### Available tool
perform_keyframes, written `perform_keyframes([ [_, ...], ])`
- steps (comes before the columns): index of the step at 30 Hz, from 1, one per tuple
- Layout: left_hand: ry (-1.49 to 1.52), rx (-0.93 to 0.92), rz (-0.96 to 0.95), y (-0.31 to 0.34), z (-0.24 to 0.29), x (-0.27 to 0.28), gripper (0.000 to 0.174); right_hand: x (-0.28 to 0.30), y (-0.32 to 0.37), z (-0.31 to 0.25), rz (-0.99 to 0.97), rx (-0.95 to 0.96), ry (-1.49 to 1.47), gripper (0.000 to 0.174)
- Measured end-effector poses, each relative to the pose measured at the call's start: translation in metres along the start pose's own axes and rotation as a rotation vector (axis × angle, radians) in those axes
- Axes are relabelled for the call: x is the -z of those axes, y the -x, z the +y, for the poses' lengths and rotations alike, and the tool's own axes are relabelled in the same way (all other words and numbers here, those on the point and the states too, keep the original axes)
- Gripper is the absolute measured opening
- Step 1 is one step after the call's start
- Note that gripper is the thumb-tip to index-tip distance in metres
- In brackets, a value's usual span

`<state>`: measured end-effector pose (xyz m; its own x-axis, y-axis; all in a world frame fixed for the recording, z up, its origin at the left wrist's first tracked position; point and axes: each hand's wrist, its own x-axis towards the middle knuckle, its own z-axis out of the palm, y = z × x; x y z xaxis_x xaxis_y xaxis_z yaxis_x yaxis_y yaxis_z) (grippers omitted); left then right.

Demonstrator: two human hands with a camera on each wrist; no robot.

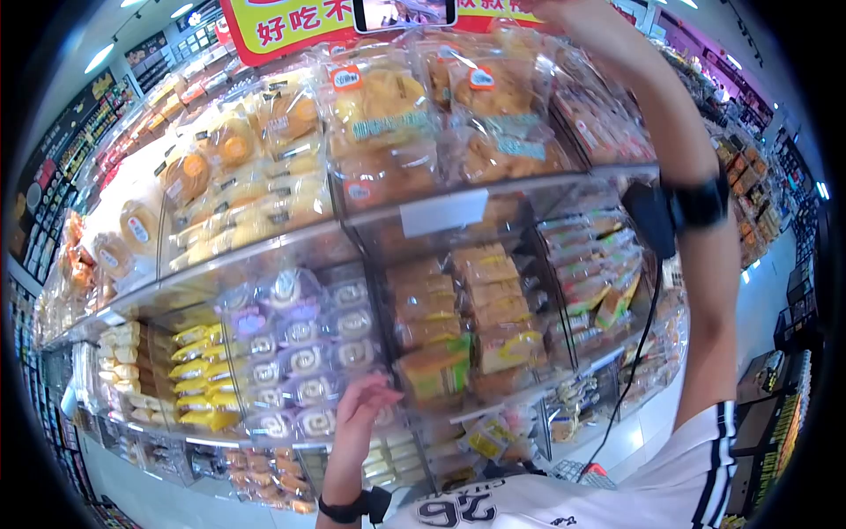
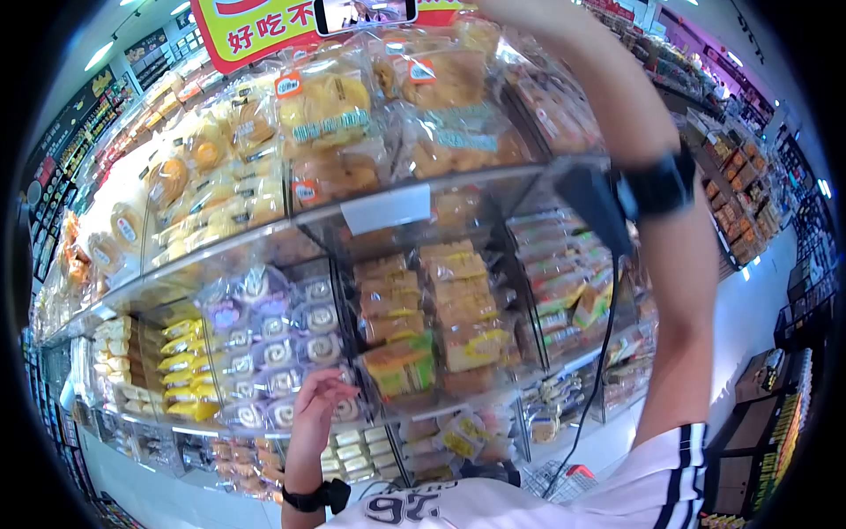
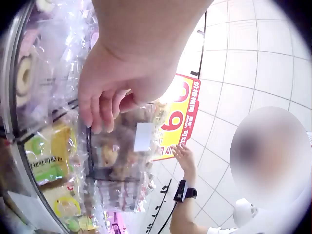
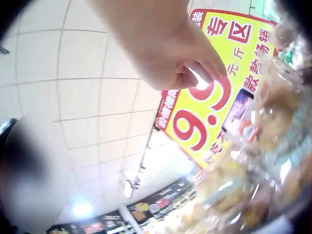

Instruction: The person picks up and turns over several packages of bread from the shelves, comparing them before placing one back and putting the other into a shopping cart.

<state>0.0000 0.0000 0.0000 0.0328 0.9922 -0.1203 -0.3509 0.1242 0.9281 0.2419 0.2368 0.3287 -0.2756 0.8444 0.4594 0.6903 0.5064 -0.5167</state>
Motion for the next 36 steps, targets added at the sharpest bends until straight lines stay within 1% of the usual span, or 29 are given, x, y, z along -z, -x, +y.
perform_keyframes([
  [1, -0.085, 0.009, -0.006, -0.003, 0.003, -0.005, 0.031, -0.008, 0.015, 0.03, -0.023, 0.153, -0.052, 0.038],
  [2, -0.105, 0.01, -0.054, -0.008, 0.001, -0.007, 0.029, -0.017, 0.03, 0.06, -0.054, 0.305, -0.108, 0.037],
  [3, -0.187, 0.024, -0.054, 0.024, 0.003, -0.035, 0.027, -0.005, 0.113, 0.038, 0.021, 0.367, -0.074, 0.033],
  [5, -0.274, -0.012, -0.205, 0.035, -0.022, -0.046, 0.026, -0.025, 0.203, 0.026, 0.018, 0.327, -0.046, 0.032],
  [6, -0.301, 0.027, -0.249, 0.041, -0.036, -0.053, 0.026, -0.043, 0.246, 0.032, -0.023, 0.234, -0.167, 0.031],
  [7, -0.334, 0.06, -0.294, 0.044, -0.05, -0.06, 0.027, -0.061, 0.282, 0.042, -0.007, 0.278, -0.093, 0.028],
  [8, -0.365, 0.091, -0.336, 0.046, -0.065, -0.067, 0.027, -0.082, 0.313, 0.055, 0.012, 0.253, -0.103, 0.024],
  [9, -0.381, 0.116, -0.377, 0.047, -0.081, -0.074, 0.029, -0.104, 0.339, 0.068, 0.105, 0.269, -0.045, 0.022],
  [10, -0.4, 0.146, -0.42, 0.049, -0.097, -0.081, 0.032, -0.123, 0.362, 0.083, 0.13, 0.229, 0.034, 0.019],
  [11, -0.42, 0.18, -0.463, 0.051, -0.111, -0.087, 0.034, -0.142, 0.384, 0.097, 0.173, 0.17, 0.004, 0.018],
  [12, -0.39, 0.236, -0.562, 0.055, -0.125, -0.094, 0.038, -0.159, 0.404, 0.109, 0.216, 0.11, -0.026, 0.017],
  [13, -0.357, 0.292, -0.661, 0.061, -0.138, -0.101, 0.041, -0.172, 0.417, 0.118, 0.257, 0.048, -0.053, 0.016],
  [14, -0.324, 0.345, -0.763, 0.064, -0.149, -0.11, 0.044, -0.183, 0.422, 0.124, 0.328, 0.05, -0.054, 0.016],
  [16, -0.377, 0.419, -0.871, 0.077, -0.174, -0.133, 0.047, -0.195, 0.427, 0.13, 0.473, 0.057, -0.046, 0.015],
  [17, -0.4, 0.454, -0.925, 0.084, -0.185, -0.142, 0.048, -0.197, 0.427, 0.128, 0.516, 0.045, -0.047, 0.015],
  [20, -0.394, 0.362, -0.974, 0.094, -0.201, -0.161, 0.046, -0.197, 0.421, 0.128, 0.621, 0.011, -0.057, 0.014],
  [23, -0.275, 0.372, -0.958, 0.094, -0.212, -0.157, 0.042, -0.216, 0.435, 0.144, 0.696, -0.374, -0.505, 0.017],
  [26, -0.325, 0.393, -1.014, 0.093, -0.215, -0.156, 0.042, -0.221, 0.46, 0.157, 0.571, -0.672, -1.043, 0.012],
  [29, -0.662, 0.299, -1.114, 0.092, -0.207, -0.161, 0.044, -0.227, 0.49, 0.153, 0.607, -0.974, -1.73, 0.006],
  [32, -0.687, 0.599, -1.147, 0.098, -0.208, -0.168, 0.048, -0.242, 0.521, 0.169, 0.403, -1.17, -2.058, 0.007],
  [35, -0.549, 0.497, -1.078, 0.107, -0.221, -0.162, 0.044, -0.233, 0.528, 0.162, 0.337, -1.12, -1.587, 0.007],
  [36, -0.476, 0.535, -1.007, 0.106, -0.213, -0.16, 0.044, -0.224, 0.526, 0.157, 0.356, -1.083, -1.495, 0.008],
])
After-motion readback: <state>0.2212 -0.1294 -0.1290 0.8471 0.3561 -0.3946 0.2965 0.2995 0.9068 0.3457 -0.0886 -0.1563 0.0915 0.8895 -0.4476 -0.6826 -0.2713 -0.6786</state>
